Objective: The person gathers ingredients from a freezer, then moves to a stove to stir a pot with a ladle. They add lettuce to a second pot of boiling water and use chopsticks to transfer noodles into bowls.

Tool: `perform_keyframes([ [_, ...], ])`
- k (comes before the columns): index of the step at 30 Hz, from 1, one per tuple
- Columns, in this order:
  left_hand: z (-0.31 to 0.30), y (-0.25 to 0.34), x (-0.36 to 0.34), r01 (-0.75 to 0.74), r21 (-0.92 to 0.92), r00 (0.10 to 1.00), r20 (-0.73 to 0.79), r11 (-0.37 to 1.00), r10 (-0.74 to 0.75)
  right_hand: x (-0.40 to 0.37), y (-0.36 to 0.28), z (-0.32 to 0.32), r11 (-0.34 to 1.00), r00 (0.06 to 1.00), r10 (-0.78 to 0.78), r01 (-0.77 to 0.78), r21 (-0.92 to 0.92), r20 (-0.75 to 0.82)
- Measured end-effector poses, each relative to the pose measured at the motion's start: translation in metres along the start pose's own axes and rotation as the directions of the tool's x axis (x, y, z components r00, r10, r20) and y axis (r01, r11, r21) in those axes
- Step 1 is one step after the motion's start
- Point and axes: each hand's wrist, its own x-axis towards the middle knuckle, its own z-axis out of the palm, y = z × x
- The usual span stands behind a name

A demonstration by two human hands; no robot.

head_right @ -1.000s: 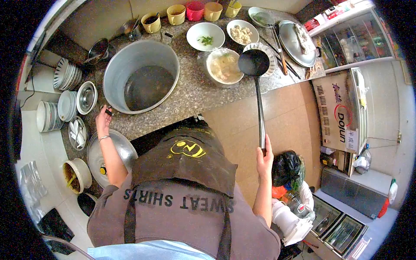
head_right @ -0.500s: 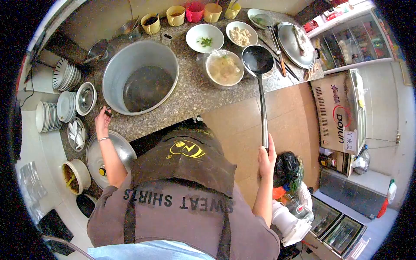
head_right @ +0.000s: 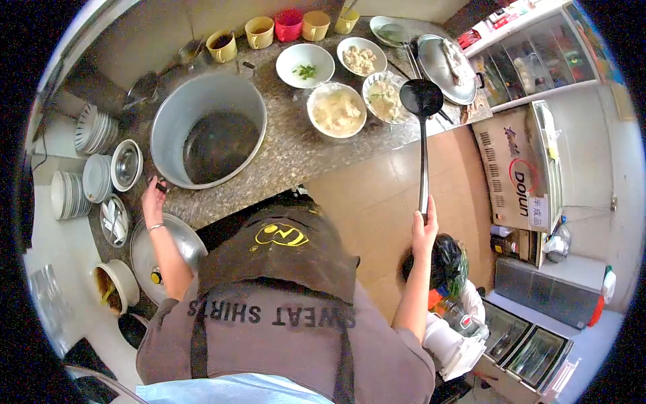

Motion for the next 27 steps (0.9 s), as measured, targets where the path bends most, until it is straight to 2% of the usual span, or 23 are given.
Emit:
perform_keyframes([
  [4,-0.005,-0.006,0.009,0.014,0.018,1.0,-0.013,1.0,-0.014,-0.001,-0.015,0.001,0.997,0.996,0.081,-0.081,0.021,-0.033],
  [6,-0.004,-0.008,0.011,0.013,0.014,0.999,-0.033,1.0,-0.012,-0.002,-0.019,0.003,0.956,0.99,0.143,-0.141,0.256,0.013],
  [10,-0.005,-0.008,0.013,0.007,0.015,0.999,-0.031,1.0,-0.006,-0.003,-0.021,0.006,0.891,0.98,0.185,-0.198,0.409,0.072],
  [12,-0.007,-0.008,0.016,0.02,0.032,1.0,-0.009,0.999,-0.02,-0.003,-0.016,0.009,0.803,0.97,0.176,-0.239,0.545,0.166],
  [15,-0.006,-0.008,0.015,0.027,0.044,0.999,-0.026,0.999,-0.025,-0.003,-0.028,0.02,0.718,0.954,0.202,-0.299,0.628,0.223],
  [19,-0.008,-0.007,0.016,0.018,0.037,1.0,0.004,0.999,-0.018,-0.001,-0.03,0.027,0.619,0.933,0.232,-0.36,0.698,0.276],
  [27,-0.013,-0.012,0.024,0.024,0.003,1.0,0.019,1.0,-0.024,0.001,-0.036,0.034,0.592,0.923,0.231,-0.384,0.708,0.307],
])
